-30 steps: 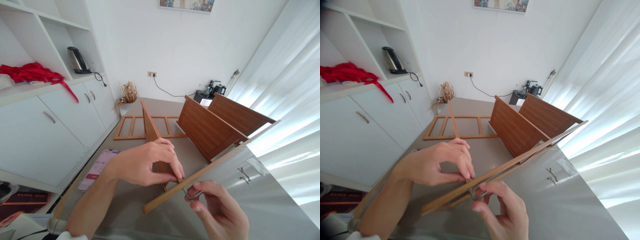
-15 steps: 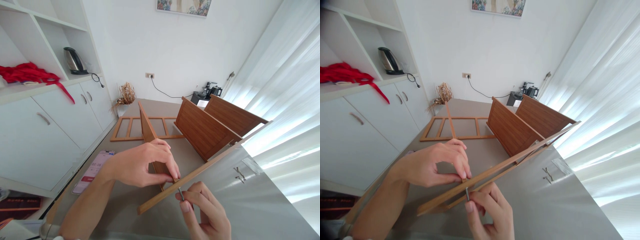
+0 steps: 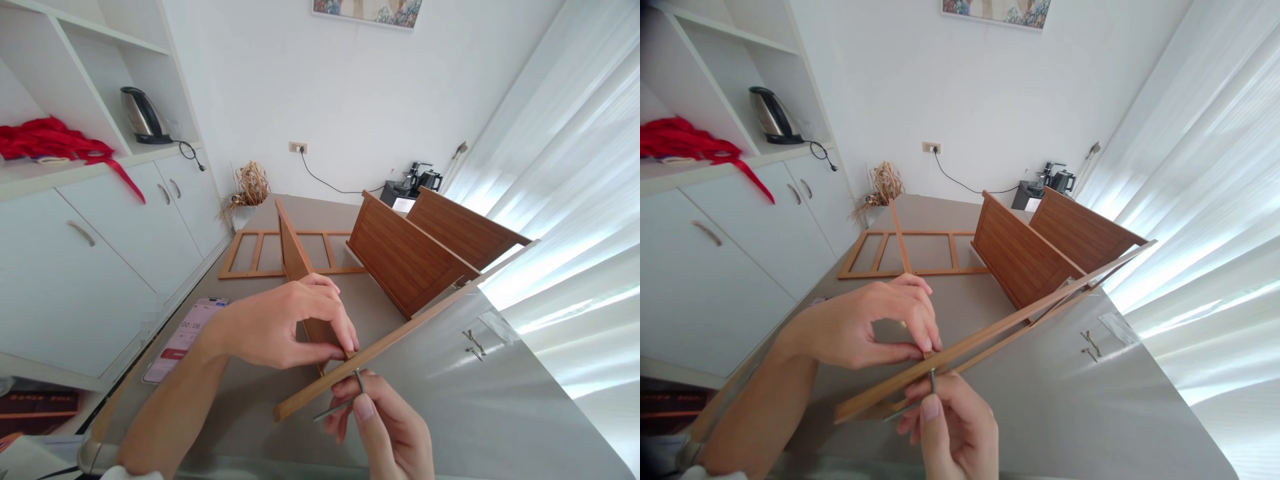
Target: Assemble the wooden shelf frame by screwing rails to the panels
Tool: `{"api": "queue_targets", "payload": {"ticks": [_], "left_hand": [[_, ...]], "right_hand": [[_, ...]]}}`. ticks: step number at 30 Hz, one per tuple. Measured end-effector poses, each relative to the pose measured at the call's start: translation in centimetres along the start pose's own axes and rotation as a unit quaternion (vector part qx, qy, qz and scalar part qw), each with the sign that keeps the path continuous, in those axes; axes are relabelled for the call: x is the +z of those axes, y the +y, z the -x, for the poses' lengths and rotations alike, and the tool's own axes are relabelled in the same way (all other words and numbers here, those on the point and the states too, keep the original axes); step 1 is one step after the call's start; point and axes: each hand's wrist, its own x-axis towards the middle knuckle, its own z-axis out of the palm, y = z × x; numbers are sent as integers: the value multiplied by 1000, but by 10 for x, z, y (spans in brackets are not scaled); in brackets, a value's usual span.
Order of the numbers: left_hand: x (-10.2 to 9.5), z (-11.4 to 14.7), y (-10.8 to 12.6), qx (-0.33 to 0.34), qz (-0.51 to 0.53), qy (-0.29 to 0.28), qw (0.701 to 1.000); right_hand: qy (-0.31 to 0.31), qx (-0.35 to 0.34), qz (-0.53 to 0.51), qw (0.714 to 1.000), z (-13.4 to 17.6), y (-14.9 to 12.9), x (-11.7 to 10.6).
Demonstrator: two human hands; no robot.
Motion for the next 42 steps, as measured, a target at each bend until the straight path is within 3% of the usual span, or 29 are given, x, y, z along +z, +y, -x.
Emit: {"api": "queue_targets", "payload": {"ticks": [6, 12, 15, 18, 24, 31, 38, 42], "left_hand": [[-1, 0, -1, 8, -1, -1, 1000], [-1, 1, 0, 11, 6, -1, 1000], [-1, 0, 1, 10, 8, -1, 1000], [-2, 0, 2, 7, 2, -2, 1000], [-3, -2, 6, 31, -21, -29, 999], [-3, -1, 4, 28, -21, -27, 999], [-2, 0, -1, 31, -14, -18, 999], [-2, -1, 0, 31, -15, -23, 999]], "right_hand": [[58, -88, 4, 994, 4, 12, 1], [-40, -180, 100, 978, -12, 10, -19], [23, -190, 162, 968, -22, 1, -25], [60, -173, 161, 970, -28, -9, -24], [99, -85, 50, 990, -25, -9, -19], [-15, -109, 70, 991, -23, 2, -41], [17, -33, 150, 988, -10, 11, -39], [-28, -95, 229, 968, -16, 8, -44]]}}
